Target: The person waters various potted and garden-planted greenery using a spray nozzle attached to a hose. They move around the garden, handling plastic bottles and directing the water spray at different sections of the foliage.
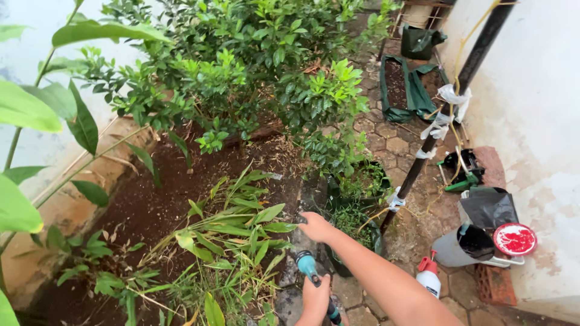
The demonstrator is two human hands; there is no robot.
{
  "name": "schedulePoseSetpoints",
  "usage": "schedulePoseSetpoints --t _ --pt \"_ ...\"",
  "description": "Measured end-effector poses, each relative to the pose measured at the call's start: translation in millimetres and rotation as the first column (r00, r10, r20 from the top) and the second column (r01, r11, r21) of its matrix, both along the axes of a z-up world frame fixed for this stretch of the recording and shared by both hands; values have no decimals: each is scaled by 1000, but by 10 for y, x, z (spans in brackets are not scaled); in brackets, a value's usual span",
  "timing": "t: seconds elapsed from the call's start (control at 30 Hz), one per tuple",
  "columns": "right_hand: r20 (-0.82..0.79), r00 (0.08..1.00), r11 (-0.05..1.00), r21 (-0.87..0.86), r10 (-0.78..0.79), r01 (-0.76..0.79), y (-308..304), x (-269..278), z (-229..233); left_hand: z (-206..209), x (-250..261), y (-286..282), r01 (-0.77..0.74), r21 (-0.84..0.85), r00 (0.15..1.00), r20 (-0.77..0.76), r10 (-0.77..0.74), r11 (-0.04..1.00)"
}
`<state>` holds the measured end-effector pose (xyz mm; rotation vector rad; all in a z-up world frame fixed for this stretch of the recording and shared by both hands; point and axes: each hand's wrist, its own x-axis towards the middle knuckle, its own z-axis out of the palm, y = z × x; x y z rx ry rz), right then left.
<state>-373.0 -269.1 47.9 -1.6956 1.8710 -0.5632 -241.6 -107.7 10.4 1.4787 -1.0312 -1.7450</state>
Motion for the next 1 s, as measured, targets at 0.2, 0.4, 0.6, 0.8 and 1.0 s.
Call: schedulePoseSetpoints --t 0.2,0.4,0.6,0.8,1.0 --pt "353 928 949 232 121 -212 1125 -447 -202 -96 131 -74 73 36 922 -383 -54 997" --pt "835 535 847 374 -130 -378 2056 -586 182 321 147 -23 389 -379 914 41 -405 840" --pt "676 731 945 293 -99 -143 2268 -313 247 708 91 -8 505 -498 853 163 -495 705" --pt "669 743 997 -68 14 43 2290 -9 223 1054 289 -78 646 -537 726 213 -654 543" --pt "323 946 993 113 -13 -25 2380 154 489 1040 1135 -218 694 -530 647 161 -745 488"
